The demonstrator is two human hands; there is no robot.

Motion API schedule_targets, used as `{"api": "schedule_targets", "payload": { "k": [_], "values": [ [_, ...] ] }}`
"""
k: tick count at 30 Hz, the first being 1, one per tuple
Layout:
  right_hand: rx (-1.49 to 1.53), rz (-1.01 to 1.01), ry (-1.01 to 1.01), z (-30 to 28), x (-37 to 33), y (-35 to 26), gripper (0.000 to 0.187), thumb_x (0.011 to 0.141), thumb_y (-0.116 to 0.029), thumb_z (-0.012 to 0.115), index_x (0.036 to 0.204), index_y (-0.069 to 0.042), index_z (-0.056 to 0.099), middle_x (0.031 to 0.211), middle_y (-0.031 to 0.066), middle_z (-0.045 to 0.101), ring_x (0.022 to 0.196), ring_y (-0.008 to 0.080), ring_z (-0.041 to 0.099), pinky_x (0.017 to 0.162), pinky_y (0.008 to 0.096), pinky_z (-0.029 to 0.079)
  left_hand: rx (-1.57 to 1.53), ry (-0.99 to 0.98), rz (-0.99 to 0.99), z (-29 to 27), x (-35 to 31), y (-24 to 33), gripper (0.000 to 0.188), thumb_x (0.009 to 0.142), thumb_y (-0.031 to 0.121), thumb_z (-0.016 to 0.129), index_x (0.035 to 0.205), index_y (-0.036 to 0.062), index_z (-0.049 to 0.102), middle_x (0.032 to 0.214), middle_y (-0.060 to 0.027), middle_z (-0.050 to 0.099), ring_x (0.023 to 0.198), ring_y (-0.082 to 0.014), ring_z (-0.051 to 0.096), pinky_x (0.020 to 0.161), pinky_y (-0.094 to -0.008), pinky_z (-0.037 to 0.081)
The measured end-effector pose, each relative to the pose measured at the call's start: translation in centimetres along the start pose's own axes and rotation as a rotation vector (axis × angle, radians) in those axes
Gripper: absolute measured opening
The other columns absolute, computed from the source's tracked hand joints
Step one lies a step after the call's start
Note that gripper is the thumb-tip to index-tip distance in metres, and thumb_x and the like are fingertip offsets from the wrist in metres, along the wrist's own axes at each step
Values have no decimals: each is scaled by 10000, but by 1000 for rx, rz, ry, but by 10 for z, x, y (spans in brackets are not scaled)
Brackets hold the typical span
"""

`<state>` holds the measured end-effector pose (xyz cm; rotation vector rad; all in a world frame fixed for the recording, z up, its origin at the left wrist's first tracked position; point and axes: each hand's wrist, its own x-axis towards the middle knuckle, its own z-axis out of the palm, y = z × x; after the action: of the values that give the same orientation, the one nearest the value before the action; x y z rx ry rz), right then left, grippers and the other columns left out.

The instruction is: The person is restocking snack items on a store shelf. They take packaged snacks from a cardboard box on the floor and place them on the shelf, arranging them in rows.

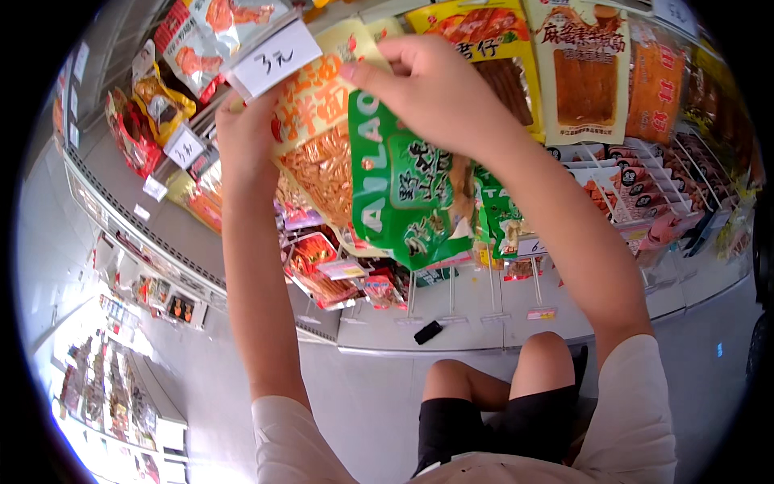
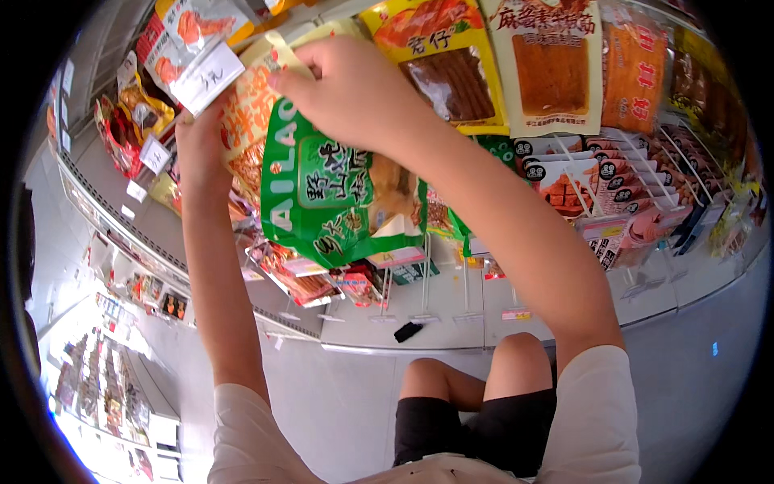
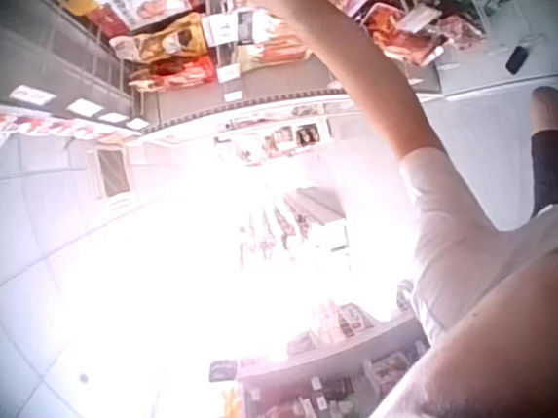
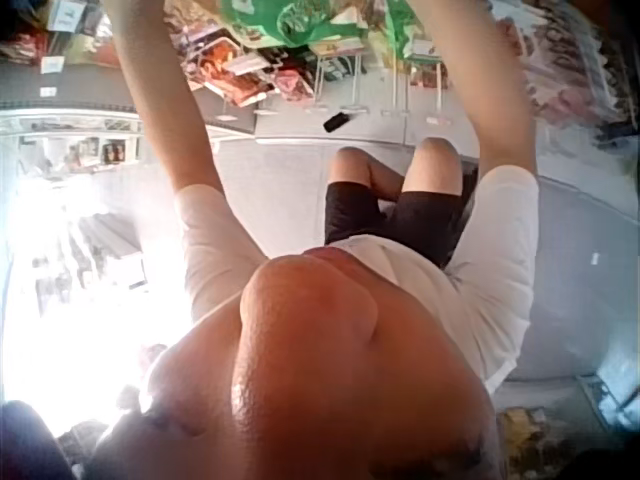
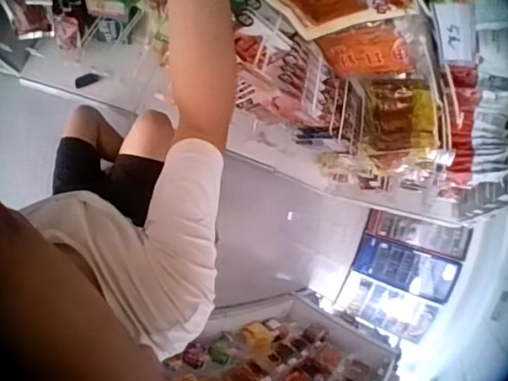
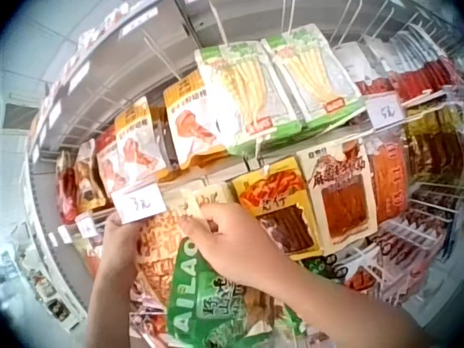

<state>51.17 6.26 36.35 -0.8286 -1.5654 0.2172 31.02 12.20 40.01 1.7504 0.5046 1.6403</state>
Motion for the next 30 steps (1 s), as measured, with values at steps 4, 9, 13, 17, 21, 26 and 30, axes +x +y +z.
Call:
{"api": "schedule_targets", "payload": {
  "k": [4, 9, 13, 17, 21, 26, 30],
  "values": [
    [21, 46, -12, -5, 2, -6, 401, 935, -381, 667, 788, -7, 660, 588, 19, 584, 523, 121, 515, 530, 320, 415, 111, 18, 20, -2, 11, 1, 207, 917, 60, 643, 1095, -31, 697, 1014, -98, 741, 856, -152, 715, 740, -281, 574],
    [216, 80, -20, -4, 8, -3, 354, 947, -352, 677, 862, -8, 681, 651, -22, 603, 572, 56, 494, 536, 280, 390, 73, -19, -3, 3, 11, 2, 197, 959, 119, 638, 1098, -11, 686, 1026, -67, 732, 849, -137, 702, 726, -288, 571],
    [209, 73, -45, -3, 10, -4, 313, 966, -315, 669, 905, -8, 691, 677, -36, 608, 573, 42, 470, 531, 256, 372, 4, -109, -35, 0, 11, 4, 243, 966, 135, 618, 1145, -16, 683, 1060, -92, 728, 892, -142, 708, 761, -306, 581],
    [136, 122, -54, -7, 7, -12, 309, 971, -309, 662, 913, -7, 692, 673, -37, 604, 569, 42, 465, 530, 255, 372, 52, -184, -85, -4, 10, 4, 262, 992, 120, 572, 1208, -12, 638, 1115, -85, 715, 961, -149, 698, 834, -305, 571],
    [132, 152, -51, -5, 1, -19, 304, 969, -300, 663, 903, -5, 681, 659, -35, 596, 566, 49, 466, 532, 258, 376, 95, -182, -76, -6, 8, 1, 226, 990, 123, 582, 1149, -16, 661, 1086, -75, 722, 928, -145, 705, 814, -295, 575],
    [55, 169, -37, -2, 10, -4, 330, 959, -317, 658, 871, 1, 680, 637, -17, 588, 564, 67, 473, 542, 283, 382, -86, -160, -241, -5, 9, -4, 277, 976, 166, 628, 1189, -8, 663, 1105, -81, 720, 957, -140, 693, 835, -300, 561],
    [-47, 173, -3, -7, 18, 12, 359, 947, -337, 661, 844, 7, 674, 613, 2, 569, 558, 85, 477, 551, 302, 390, 57, 16, -134, 13, 2, -21, 464, 934, 208, 717, 1318, 3, 557, 1109, -103, 704, 981, -152, 674, 870, -308, 536]
  ]
}}
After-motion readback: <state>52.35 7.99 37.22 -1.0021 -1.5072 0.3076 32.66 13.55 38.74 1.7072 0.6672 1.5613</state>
